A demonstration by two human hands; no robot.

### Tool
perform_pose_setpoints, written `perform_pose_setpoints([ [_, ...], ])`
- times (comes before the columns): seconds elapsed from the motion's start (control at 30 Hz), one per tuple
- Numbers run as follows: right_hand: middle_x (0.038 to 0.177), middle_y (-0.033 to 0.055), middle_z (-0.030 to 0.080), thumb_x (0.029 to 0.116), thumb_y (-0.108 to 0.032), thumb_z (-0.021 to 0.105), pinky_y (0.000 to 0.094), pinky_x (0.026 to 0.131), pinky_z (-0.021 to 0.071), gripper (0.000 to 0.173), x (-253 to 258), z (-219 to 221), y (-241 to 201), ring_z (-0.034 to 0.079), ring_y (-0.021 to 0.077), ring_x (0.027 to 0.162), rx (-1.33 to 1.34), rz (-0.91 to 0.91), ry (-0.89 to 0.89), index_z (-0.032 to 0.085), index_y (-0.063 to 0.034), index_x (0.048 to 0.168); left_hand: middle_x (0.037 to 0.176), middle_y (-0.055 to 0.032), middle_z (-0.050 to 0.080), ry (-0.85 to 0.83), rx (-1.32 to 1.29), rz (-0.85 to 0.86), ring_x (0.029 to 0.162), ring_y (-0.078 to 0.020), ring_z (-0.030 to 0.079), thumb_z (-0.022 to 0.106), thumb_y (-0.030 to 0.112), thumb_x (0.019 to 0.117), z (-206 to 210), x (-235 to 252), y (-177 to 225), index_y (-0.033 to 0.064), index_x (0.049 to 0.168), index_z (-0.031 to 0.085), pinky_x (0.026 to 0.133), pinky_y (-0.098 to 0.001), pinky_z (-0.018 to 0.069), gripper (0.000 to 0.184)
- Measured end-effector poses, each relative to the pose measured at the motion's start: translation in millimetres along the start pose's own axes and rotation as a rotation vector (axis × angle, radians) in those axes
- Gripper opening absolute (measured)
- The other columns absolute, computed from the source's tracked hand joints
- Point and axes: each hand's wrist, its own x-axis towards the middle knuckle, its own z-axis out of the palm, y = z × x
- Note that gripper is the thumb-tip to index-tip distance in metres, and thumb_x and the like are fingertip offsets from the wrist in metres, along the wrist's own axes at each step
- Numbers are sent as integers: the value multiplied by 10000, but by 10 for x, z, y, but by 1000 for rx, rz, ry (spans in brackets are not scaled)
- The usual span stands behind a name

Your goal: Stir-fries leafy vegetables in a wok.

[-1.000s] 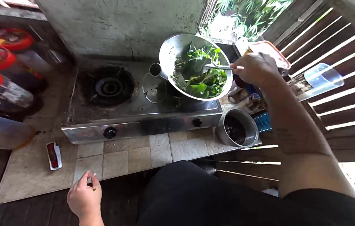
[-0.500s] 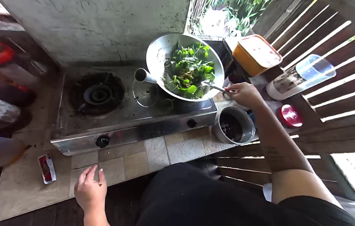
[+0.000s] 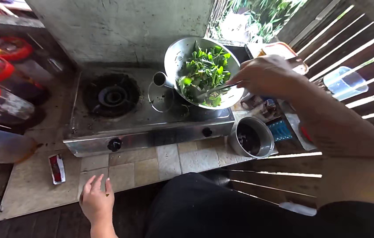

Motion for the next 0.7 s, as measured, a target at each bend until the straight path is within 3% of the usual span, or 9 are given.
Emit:
perform_pose_setpoints([
  [0.13, 1035, 241, 660, 969, 71, 548, 568, 775, 521, 159, 331, 242, -844, 655, 433, 982, -289, -113, -181, 707, 60, 961, 1417, -303, 559, 37, -1, -27, 1322, -492, 532, 612, 142, 1007, 22, -130, -109, -42, 1252, 688, 1109, -637, 387, 316],
  [0.23, 1124, 284, 590, 1025, 104, 400, 469, 725, 510, 200, 769, 668, -1307, 640, 395, 983, -617, -30, -416, 576, 170, 1094, 1405, -306, 567, 67, -16, -53, 1322, -497, 530, 612, 136, 1004, 14, -226, -197, -57, 1251, 681, 1113, -629, 386, 321],
  [0.3, 1185, 296, 584, 1059, 66, 349, 459, 769, 517, 263, 1114, 886, -1304, 644, 389, 1035, -628, 117, -440, 503, 199, 1227, 1384, -310, 580, 91, -10, -60, 1316, -495, 537, 615, 127, 997, -3, -288, -247, -63, 1241, 684, 1108, -620, 394, 317],
  [0.33, 1178, 307, 580, 1062, 47, 366, 478, 779, 525, 260, 1201, 918, -1207, 645, 408, 1036, -586, 160, -385, 497, 196, 1230, 1380, -307, 585, 95, -3, -67, 1314, -488, 541, 614, 127, 998, -12, -316, -276, -60, 1239, 686, 1105, -611, 401, 314],
  [0.43, 1123, 334, 597, 967, 72, 543, 581, 739, 532, 142, 1129, 710, -816, 641, 487, 1004, -350, 176, -165, 625, 157, 1046, 1381, -310, 580, 75, 10, -71, 1324, -489, 530, 601, 136, 1007, -60, -387, -385, -62, 1246, 679, 1111, -612, 399, 320],
  [0.5, 1106, 321, 633, 960, 75, 566, 625, 744, 535, 116, 976, 423, -657, 658, 498, 1001, -224, 244, -111, 664, 123, 1001, 1372, -307, 588, 76, 14, -60, 1320, -491, 533, 598, 132, 1005, -59, -385, -437, -58, 1238, 685, 1106, -629, 394, 313],
  [0.6, 1092, 300, 684, 975, 0, 573, 677, 763, 513, 152, 692, 164, -358, 668, 510, 1033, -78, 337, -20, 706, 45, 1035, 1379, -306, 583, 57, 23, -73, 1322, -486, 532, 593, 130, 1009, -78, -315, -397, -56, 1242, 684, 1112, -631, 383, 312],
  [0.7, 1198, 254, 701, 996, -121, 598, 723, 904, 477, 260, 442, 232, 100, 638, 495, 1161, 99, 414, 76, 744, -106, 1210, 1410, -306, 560, 27, 17, -72, 1345, -485, 511, 586, 153, 1021, -98, -189, -286, -51, 1272, 670, 1137, -628, 354, 334],
])
